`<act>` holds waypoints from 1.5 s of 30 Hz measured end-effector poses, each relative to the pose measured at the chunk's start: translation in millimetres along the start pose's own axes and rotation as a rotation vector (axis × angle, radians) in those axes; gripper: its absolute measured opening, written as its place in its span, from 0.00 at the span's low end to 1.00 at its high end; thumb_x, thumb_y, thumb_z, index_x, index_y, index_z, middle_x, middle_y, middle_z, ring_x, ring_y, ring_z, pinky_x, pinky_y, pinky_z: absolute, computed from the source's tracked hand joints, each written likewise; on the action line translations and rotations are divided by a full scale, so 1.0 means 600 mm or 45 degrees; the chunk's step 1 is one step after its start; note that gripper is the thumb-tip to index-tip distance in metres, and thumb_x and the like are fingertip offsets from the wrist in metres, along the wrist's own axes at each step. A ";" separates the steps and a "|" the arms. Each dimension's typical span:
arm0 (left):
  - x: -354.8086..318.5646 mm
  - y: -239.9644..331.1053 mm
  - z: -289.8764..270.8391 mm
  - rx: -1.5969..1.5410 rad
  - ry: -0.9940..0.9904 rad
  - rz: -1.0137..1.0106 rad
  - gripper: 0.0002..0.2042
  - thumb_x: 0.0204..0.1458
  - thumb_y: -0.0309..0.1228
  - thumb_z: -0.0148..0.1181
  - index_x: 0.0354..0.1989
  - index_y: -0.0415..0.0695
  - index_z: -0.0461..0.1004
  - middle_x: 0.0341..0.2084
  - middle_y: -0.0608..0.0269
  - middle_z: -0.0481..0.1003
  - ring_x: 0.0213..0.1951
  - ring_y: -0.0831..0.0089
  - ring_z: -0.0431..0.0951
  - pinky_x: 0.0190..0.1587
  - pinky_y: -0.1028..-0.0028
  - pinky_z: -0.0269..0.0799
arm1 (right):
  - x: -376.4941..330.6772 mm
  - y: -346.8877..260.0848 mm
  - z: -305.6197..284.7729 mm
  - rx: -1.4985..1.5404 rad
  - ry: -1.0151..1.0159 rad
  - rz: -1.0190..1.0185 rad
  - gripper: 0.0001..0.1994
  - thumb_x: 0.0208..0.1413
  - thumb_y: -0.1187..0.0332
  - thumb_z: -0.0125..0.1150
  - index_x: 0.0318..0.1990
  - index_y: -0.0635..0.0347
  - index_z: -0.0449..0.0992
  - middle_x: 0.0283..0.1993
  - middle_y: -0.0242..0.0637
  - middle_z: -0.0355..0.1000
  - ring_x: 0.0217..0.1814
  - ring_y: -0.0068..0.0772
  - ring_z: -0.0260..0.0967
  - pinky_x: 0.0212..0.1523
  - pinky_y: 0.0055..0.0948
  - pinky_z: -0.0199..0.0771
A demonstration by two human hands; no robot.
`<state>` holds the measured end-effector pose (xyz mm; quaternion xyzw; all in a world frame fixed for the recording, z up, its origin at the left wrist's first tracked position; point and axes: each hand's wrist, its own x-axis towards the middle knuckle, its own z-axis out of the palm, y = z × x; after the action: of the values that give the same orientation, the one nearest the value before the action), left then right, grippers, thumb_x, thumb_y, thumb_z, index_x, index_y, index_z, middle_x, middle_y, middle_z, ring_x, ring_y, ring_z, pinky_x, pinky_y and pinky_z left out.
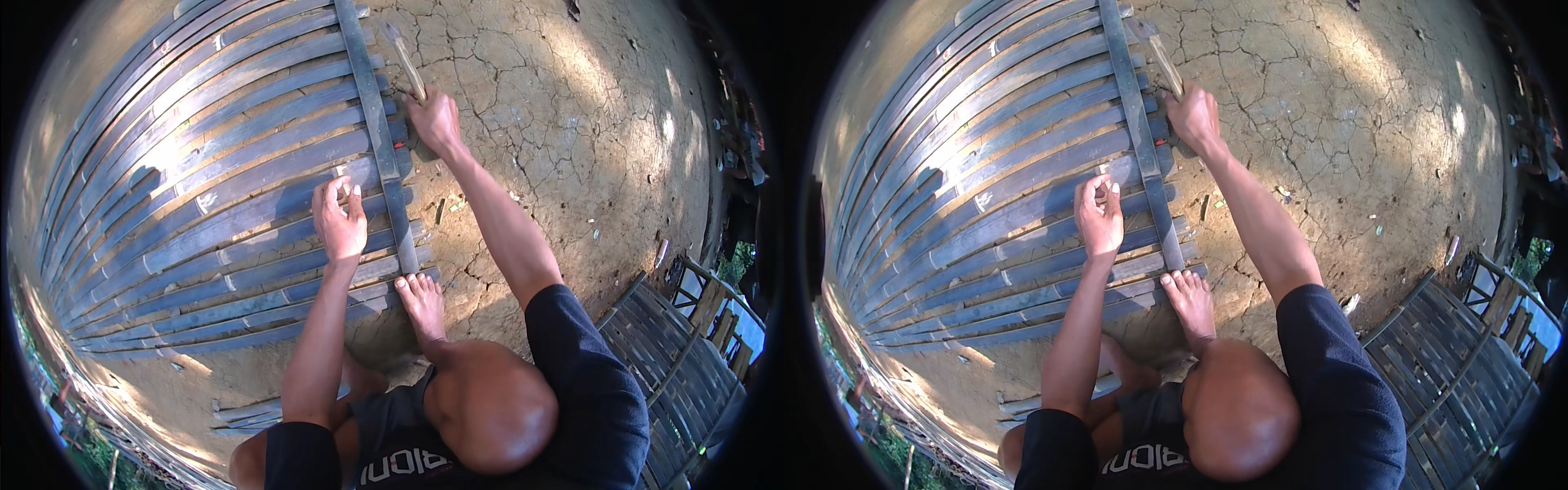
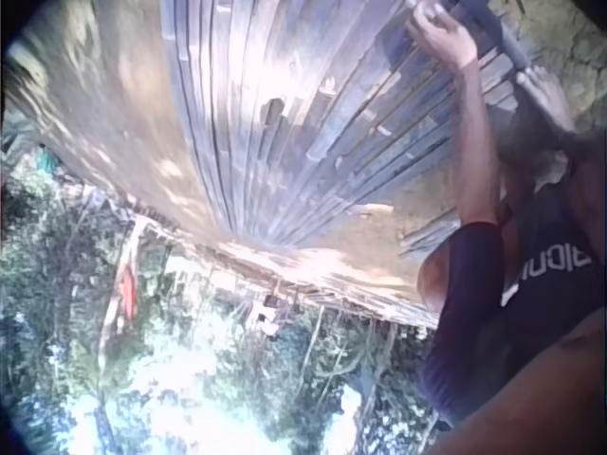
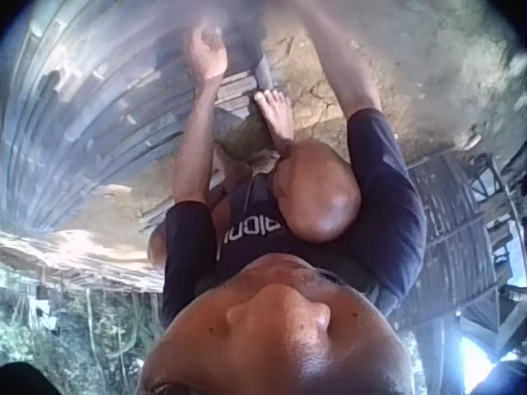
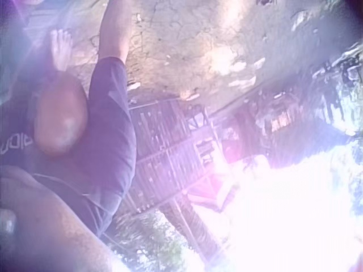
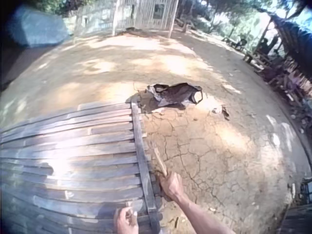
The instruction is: The person aligns bamboo strips and secures them to a wooden frame by hammering in nails using the back of an axe head.
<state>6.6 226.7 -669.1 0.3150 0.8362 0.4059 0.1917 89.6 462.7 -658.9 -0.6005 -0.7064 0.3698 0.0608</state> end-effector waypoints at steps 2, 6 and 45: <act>-0.010 -0.009 -0.015 -0.053 0.018 0.015 0.11 0.60 0.32 0.63 0.49 0.43 0.77 0.41 0.60 0.74 0.38 0.70 0.75 0.38 0.70 0.73 | 0.017 -0.009 0.021 -0.195 0.054 -0.046 0.17 0.60 0.57 0.62 0.43 0.66 0.77 0.43 0.62 0.78 0.50 0.63 0.76 0.51 0.54 0.74; -0.036 -0.001 -0.047 -0.025 0.015 -0.050 0.11 0.60 0.31 0.63 0.49 0.42 0.77 0.41 0.61 0.75 0.36 0.72 0.75 0.36 0.72 0.73 | 0.045 0.002 0.038 -0.223 0.089 -0.072 0.18 0.59 0.58 0.60 0.45 0.66 0.78 0.49 0.63 0.76 0.56 0.65 0.73 0.58 0.53 0.73; -0.107 -0.092 -0.087 0.565 -0.590 0.796 0.21 0.52 0.35 0.66 0.54 0.42 0.75 0.48 0.55 0.74 0.50 0.54 0.73 0.57 0.58 0.69 | -0.345 0.214 -0.012 -0.358 -0.177 -0.793 0.30 0.57 0.58 0.66 0.67 0.52 0.68 0.62 0.39 0.67 0.64 0.46 0.61 0.66 0.43 0.64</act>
<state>2.7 127.9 -678.0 0.6686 0.7028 0.1740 0.1698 252.7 281.9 -655.9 -0.3319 -0.9022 0.2725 0.0390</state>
